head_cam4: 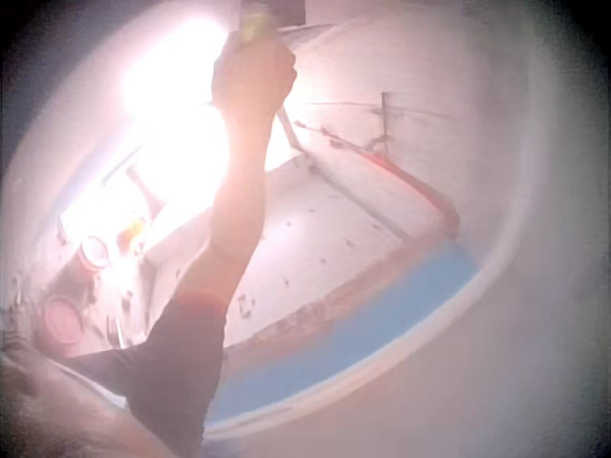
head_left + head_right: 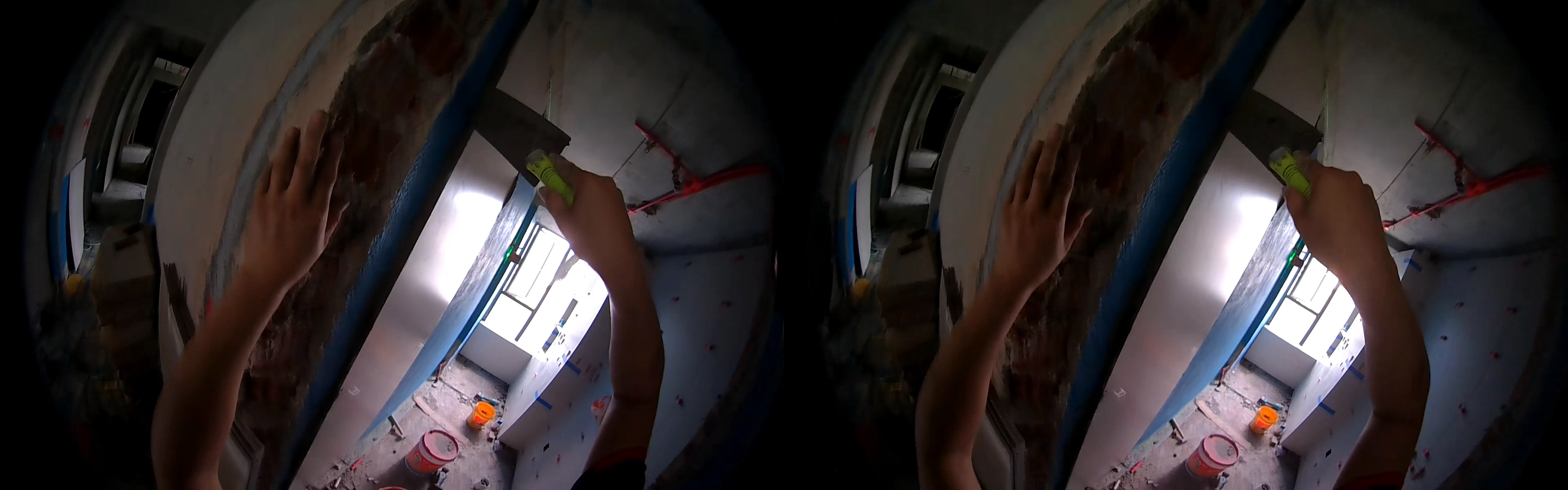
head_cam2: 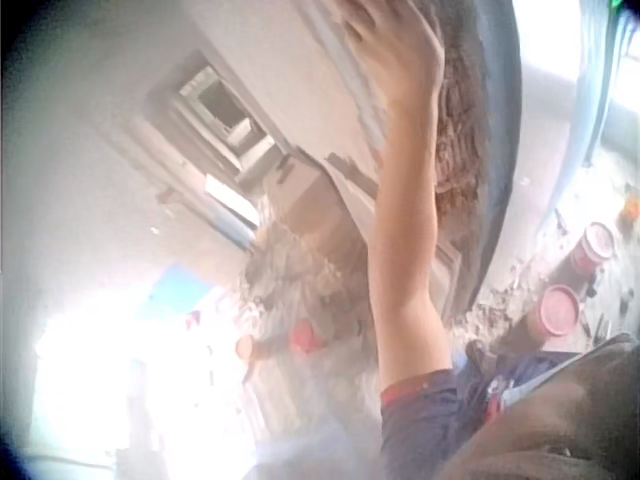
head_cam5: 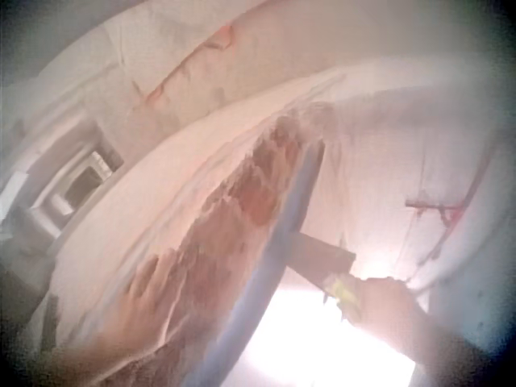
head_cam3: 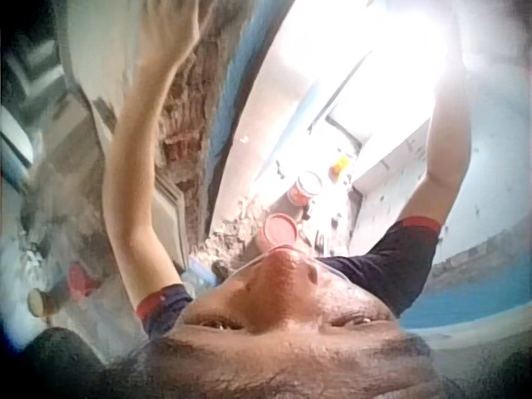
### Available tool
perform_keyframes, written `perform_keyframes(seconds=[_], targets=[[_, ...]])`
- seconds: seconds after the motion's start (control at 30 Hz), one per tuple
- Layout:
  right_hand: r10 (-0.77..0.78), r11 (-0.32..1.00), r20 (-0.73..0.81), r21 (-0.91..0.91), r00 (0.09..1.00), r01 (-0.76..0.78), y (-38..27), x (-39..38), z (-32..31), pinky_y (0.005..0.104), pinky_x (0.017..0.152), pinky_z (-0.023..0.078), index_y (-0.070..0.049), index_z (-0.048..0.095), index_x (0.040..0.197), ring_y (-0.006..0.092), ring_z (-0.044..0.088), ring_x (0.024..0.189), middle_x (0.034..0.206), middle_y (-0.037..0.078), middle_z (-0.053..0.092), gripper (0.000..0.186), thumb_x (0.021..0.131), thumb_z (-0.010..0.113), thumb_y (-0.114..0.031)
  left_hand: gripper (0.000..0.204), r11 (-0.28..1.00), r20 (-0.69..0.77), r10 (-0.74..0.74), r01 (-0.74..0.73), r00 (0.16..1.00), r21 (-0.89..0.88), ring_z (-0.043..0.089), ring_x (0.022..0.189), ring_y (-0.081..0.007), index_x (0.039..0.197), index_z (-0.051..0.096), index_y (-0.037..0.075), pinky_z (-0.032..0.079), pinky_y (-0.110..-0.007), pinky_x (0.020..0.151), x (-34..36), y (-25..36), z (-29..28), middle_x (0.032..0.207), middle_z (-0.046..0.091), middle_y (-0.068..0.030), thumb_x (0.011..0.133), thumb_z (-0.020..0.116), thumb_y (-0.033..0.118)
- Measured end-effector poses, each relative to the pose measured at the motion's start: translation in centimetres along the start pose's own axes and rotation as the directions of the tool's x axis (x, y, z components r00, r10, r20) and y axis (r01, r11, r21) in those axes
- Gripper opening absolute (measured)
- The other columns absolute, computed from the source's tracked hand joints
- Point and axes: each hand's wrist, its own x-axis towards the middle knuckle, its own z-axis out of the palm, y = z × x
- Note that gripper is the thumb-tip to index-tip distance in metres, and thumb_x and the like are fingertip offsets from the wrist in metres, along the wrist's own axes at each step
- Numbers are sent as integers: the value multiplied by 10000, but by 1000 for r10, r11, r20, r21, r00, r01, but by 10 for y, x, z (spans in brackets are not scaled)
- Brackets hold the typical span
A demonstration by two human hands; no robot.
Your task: The person applies mortar to a wall and the back of a large tile using a trowel, then presses the tile against the wall.
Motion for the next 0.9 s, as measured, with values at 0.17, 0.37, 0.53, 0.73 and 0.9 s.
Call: perform_keyframes(seconds=[0.17,0.37,0.53,0.73,0.9], targets=[[-98,991,58,-90,993,103,-11,-46,19,397,715,587,-2,520,1354,312,720,826,922,216,690,461,959,599,-226,787,999,-24,19,-18,1000,28,409,1364,-361,1470,412,92,473,-449,1030,-1,1,1,1590,237,-139,805,785,284],[-132,991,175,35,976,128,-29,-111,52,365,634,587,-27,455,1412,285,709,736,909,190,667,510,968,599,-232,753,996,-78,69,-64,995,65,435,1346,-340,1462,426,96,493,-428,1011,-2,-4,7,1569,283,-129,822,770,297],[-197,974,158,143,968,175,-40,-175,99,368,590,592,-41,398,1448,290,709,753,923,169,638,577,945,642,-184,694,959,-115,174,-141,978,246,518,1275,-357,1461,415,79,502,-424,1001,1,-12,9,1524,369,-161,888,700,348],[-256,926,156,323,954,195,-57,-249,144,377,594,586,-65,379,1483,306,698,798,966,151,622,653,910,678,-157,728,980,-7,89,-87,996,177,395,1361,-407,1502,318,63,422,-488,1057,10,6,-15,1567,284,-181,893,673,245],[-138,710,257,699,956,-86,-45,-307,175,329,603,562,-75,530,1391,225,685,769,942,127,653,534,888,694,-146,765,973,-48,183,-174,982,152,292,1434,-376,1525,278,69,333,-470,1140,4,-11,4,1595,235,-171,906,674,279]])
